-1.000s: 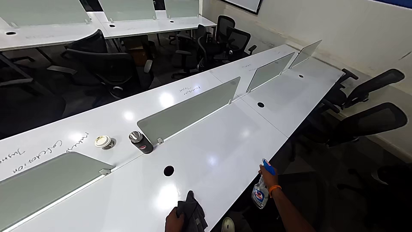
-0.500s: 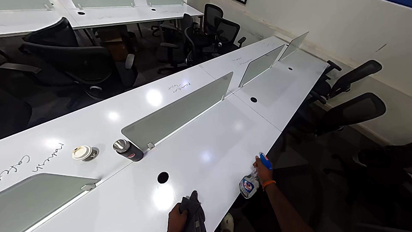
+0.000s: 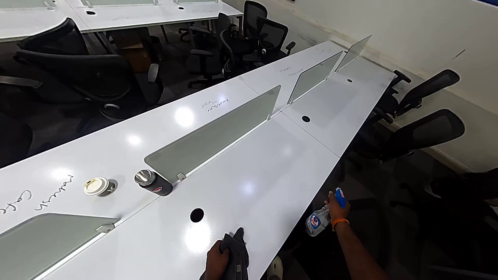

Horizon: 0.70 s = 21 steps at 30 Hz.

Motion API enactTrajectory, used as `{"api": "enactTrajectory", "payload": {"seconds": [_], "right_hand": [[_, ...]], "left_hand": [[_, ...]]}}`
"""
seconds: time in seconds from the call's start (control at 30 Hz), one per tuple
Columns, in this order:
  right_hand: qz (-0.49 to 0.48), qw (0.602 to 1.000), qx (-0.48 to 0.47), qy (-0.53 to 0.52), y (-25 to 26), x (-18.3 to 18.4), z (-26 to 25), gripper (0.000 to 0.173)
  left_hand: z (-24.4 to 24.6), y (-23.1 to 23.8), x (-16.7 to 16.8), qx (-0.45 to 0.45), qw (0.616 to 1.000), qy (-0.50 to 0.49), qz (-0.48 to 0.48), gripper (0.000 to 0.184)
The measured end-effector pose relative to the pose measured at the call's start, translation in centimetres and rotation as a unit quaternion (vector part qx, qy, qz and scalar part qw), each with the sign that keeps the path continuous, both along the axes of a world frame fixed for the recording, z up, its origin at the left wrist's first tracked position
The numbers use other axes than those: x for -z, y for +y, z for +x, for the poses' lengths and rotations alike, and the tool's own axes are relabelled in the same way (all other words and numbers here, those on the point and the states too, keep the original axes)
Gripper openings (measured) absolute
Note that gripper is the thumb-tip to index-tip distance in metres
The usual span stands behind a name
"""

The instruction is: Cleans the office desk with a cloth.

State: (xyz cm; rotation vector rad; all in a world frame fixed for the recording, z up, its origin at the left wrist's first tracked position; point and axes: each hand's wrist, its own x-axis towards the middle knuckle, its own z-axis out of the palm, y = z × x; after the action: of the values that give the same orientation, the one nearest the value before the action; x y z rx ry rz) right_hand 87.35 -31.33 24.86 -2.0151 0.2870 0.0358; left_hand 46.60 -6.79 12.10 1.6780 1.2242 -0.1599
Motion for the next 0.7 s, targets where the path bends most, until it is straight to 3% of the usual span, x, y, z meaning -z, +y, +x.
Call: {"api": "enactTrajectory", "payload": {"seconds": [0.17, 0.33, 0.43, 0.57, 0.7], "right_hand": [[-0.021, 0.989, -0.133, -0.062, 3.3, -1.2, -0.9, 0.025], [0.008, 0.974, -0.199, -0.107, 6.5, -3.1, -0.7, 0.019], [-0.023, 0.965, -0.234, -0.117, 7.8, -4.3, -1.5, 0.023], [-0.078, 0.977, -0.151, -0.129, 8.7, -5.7, -2.3, 0.033], [-0.116, 0.980, -0.099, -0.131, 7.6, -3.8, 0.0, 0.036]], "left_hand": [[0.1, -0.1, -0.1, 0.000, 1.000, -0.006, -0.001, 0.024], [-0.2, 0.0, -0.3, 0.003, 1.000, -0.010, 0.006, 0.024], [-0.3, -0.1, -0.4, 0.002, 1.000, -0.011, 0.006, 0.023], [-0.4, -0.3, -0.5, -0.004, 1.000, -0.013, 0.001, 0.024], [-0.5, -0.3, -0.3, -0.004, 1.000, -0.013, -0.001, 0.024]]}}
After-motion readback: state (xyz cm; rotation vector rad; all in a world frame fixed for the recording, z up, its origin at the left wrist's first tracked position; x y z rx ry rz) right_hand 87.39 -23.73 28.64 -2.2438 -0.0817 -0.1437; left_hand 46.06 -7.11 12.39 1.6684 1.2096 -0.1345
